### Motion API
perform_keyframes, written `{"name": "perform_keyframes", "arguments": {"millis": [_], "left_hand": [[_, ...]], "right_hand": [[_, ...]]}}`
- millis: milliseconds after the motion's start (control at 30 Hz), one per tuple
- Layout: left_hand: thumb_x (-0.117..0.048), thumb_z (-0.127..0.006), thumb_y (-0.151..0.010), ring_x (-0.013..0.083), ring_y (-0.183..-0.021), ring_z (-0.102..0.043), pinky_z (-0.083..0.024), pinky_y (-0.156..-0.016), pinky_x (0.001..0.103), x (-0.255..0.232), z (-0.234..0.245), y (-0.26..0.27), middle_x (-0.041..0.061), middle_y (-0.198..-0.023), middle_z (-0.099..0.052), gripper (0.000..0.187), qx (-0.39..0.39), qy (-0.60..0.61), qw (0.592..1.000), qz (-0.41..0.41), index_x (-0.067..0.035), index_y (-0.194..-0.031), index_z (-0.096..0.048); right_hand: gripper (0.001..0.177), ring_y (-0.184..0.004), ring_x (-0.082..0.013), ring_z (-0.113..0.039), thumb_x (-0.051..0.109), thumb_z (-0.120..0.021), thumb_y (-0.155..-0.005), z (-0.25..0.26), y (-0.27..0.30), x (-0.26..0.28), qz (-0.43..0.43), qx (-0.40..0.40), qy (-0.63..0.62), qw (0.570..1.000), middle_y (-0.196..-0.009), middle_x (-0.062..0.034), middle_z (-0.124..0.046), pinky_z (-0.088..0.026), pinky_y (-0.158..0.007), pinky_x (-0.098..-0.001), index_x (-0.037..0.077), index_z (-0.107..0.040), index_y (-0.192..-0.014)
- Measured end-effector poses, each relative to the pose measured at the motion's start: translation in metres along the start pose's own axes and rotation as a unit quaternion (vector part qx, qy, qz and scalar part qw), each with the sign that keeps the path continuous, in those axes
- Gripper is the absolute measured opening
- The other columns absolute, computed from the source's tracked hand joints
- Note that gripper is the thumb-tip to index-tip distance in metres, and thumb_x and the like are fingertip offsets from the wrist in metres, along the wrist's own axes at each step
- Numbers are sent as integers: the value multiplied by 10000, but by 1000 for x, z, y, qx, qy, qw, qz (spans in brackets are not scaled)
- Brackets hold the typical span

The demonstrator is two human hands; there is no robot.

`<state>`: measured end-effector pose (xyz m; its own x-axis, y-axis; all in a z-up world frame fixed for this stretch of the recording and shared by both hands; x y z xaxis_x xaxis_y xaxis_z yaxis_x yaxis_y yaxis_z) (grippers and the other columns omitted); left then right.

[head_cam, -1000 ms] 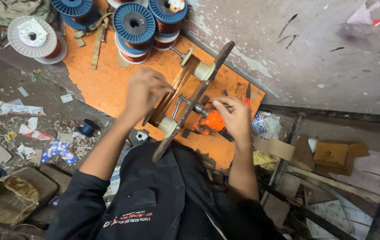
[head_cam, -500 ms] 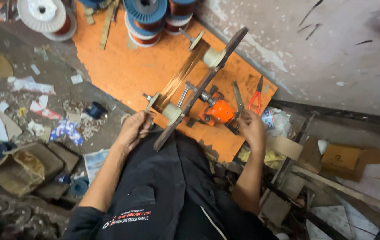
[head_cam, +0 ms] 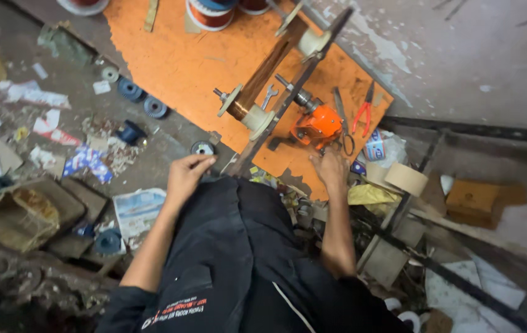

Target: The person operates a manual wire winding machine to wrap copper wire onto a spool. They repeatedly load wire, turn the crank to wind the spool, and use pliers to cut the wire, repeating the process multiple times.

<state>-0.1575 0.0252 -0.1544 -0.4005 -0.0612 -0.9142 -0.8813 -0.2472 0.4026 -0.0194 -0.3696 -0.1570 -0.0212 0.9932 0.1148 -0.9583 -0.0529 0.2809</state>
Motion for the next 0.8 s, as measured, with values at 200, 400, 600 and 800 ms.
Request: {"name": "perform_keyframes", "arguments": {"millis": [200, 400, 600, 800], "left_hand": [[-184, -735, -926, 46, -527, -580, -448, -488, 224, 23, 5, 13, -9, -722, -732, 180, 38, 70, 996, 32, -58, -1029, -812], [-213, -732, -935, 57, -503, -566, -437, -473, 238, 16, 14, 14, 7, -698, -723, 202, 36, 19, 999, 1, -65, -1042, -818], [-222, -734, -925, 74, -479, -562, -434, -459, 254, 2, 14, 13, 17, -709, -742, 222, 63, 40, 997, -20, -53, -1047, -813], [-220, -730, -933, 79, -486, -586, -453, -471, 251, -8, 0, 2, 49, -690, -735, 227, 83, 63, 994, -15, -42, -1040, -821]], "right_hand": [[519, -1072, -445, -644, 414, -761, -846, -6, 13, 1, 4, -31, -11, 999, -1128, -239, -701, -485, -885, -563, 45, -667, -1199], [535, -1079, -425, -656, 441, -744, -869, -2, 27, 4, -14, -26, 37, 999, -1106, -219, -719, -471, -872, -575, 14, -650, -1177], [530, -1050, -384, -683, 556, -649, -933, 24, 60, 26, -61, -14, 33, 997, -1029, -186, -741, -454, -931, -554, 49, -690, -1085], [577, -952, -406, -694, 551, -391, -1024, 63, 79, 32, -120, -55, 8, 991, -926, -232, -737, -412, -980, -536, 130, -784, -1001]]}}
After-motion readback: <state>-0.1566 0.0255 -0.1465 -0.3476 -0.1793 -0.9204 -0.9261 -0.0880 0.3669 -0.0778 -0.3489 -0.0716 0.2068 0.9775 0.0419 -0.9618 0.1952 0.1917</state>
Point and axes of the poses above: each hand's wrist, its own y-axis away from the middle knuckle, its own z-axis out of the back of the hand, x = y × z, the point moved 4 cm from there along -y, towards the middle knuckle
